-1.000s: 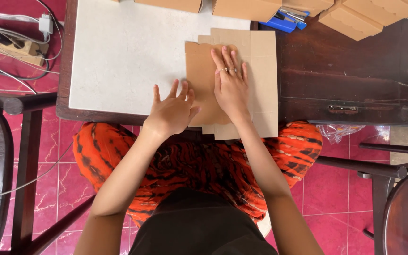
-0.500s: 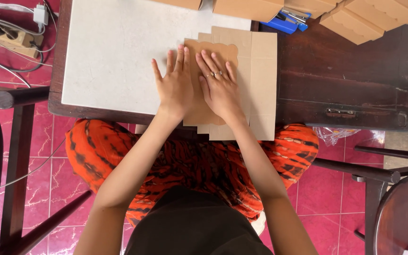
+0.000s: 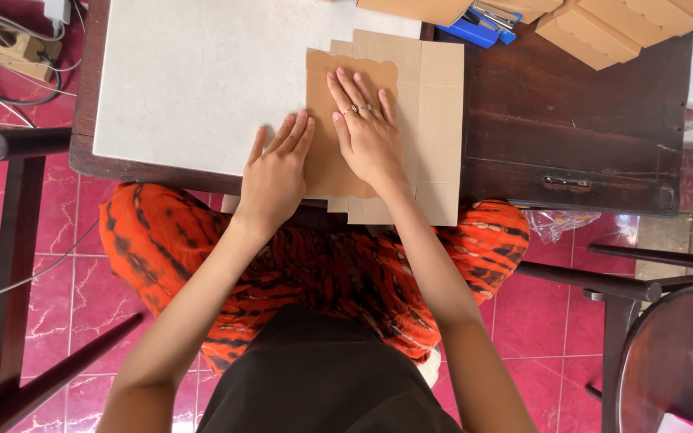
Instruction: Folding and assembling a cardboard box from a flat pre-scored sheet.
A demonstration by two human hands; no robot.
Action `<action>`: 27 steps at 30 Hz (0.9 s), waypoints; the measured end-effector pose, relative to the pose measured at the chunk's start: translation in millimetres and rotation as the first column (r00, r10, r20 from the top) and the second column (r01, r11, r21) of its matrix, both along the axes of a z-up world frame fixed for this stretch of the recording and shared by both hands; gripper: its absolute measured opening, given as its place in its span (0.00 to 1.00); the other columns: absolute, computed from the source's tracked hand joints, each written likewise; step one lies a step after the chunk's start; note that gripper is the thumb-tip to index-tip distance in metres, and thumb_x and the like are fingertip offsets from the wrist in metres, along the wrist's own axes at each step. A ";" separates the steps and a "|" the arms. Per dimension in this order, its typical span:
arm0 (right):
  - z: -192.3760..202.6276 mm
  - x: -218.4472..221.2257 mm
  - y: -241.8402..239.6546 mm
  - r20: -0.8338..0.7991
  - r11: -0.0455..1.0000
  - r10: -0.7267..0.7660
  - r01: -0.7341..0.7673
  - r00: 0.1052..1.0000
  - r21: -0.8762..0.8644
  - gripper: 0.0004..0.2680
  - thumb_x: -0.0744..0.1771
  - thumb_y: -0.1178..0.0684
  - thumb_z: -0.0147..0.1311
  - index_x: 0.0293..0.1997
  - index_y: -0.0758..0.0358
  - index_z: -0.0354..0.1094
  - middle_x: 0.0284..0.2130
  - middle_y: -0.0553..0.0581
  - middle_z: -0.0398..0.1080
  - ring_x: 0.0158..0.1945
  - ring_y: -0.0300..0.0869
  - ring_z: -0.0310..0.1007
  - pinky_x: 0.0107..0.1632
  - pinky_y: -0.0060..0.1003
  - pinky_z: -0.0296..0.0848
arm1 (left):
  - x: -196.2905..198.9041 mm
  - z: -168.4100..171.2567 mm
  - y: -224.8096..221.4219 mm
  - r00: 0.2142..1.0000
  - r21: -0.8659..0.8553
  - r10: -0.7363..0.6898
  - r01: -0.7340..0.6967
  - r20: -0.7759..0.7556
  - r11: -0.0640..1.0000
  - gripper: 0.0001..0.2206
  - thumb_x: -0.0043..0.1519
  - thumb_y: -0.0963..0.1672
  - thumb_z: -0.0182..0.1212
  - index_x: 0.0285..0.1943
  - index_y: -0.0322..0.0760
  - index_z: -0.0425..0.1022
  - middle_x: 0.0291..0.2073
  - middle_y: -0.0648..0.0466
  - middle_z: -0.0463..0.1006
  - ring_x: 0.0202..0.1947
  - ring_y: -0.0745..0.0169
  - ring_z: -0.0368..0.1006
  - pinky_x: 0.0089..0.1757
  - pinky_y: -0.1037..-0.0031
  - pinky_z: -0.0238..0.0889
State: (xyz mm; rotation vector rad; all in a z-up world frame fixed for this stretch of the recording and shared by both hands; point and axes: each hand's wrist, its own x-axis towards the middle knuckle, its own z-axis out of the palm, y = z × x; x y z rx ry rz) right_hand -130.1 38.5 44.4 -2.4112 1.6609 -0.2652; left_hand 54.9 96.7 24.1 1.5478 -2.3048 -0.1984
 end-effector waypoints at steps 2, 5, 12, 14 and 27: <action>-0.2 -0.6 0.2 -0.006 1.000 0.004 -0.004 1.000 -0.002 0.19 0.75 0.49 0.28 0.80 0.47 0.40 0.77 0.42 0.43 0.80 0.38 0.38 0.78 0.45 0.33 | 3.1 4.0 8.7 1.000 0.010 -0.003 0.003 -0.011 1.000 0.32 0.59 0.32 0.47 0.77 0.33 0.59 0.75 0.51 0.60 0.75 0.58 0.54 0.68 0.53 0.47; -2.3 -1.3 0.3 -0.013 1.000 0.009 -0.009 1.000 0.006 0.19 0.75 0.49 0.27 0.80 0.47 0.39 0.78 0.43 0.42 0.81 0.38 0.36 0.78 0.45 0.32 | 12.2 11.1 19.7 0.999 0.054 -0.035 0.037 -0.039 0.998 0.34 0.57 0.31 0.46 0.77 0.33 0.59 0.75 0.50 0.59 0.75 0.57 0.53 0.68 0.52 0.45; -9.5 -2.5 0.4 -0.014 0.999 -0.001 0.000 1.000 -0.034 0.19 0.76 0.50 0.31 0.80 0.46 0.40 0.78 0.42 0.43 0.81 0.38 0.36 0.78 0.47 0.33 | 25.9 15.5 27.4 0.982 0.110 -0.190 0.190 -0.010 0.976 0.31 0.57 0.31 0.42 0.74 0.27 0.60 0.75 0.48 0.60 0.76 0.49 0.50 0.66 0.42 0.46; -8.6 -1.2 -0.1 -0.014 0.999 -0.006 0.005 1.000 -0.036 0.19 0.76 0.50 0.30 0.80 0.46 0.40 0.78 0.42 0.44 0.81 0.39 0.37 0.78 0.47 0.33 | 24.7 15.3 28.5 0.978 0.068 -0.205 0.202 0.038 0.977 0.30 0.55 0.31 0.45 0.71 0.26 0.64 0.72 0.46 0.63 0.74 0.51 0.54 0.66 0.45 0.49; -35.4 -23.6 -14.2 0.346 0.993 0.106 -0.083 0.932 -0.079 0.18 0.74 0.58 0.42 0.75 0.47 0.53 0.74 0.50 0.55 0.79 0.46 0.46 0.77 0.53 0.39 | -46.1 -5.4 16.6 0.798 -0.054 0.141 -0.136 0.586 0.989 0.34 0.67 0.58 0.39 0.80 0.42 0.53 0.78 0.50 0.53 0.78 0.37 0.38 0.64 0.23 0.14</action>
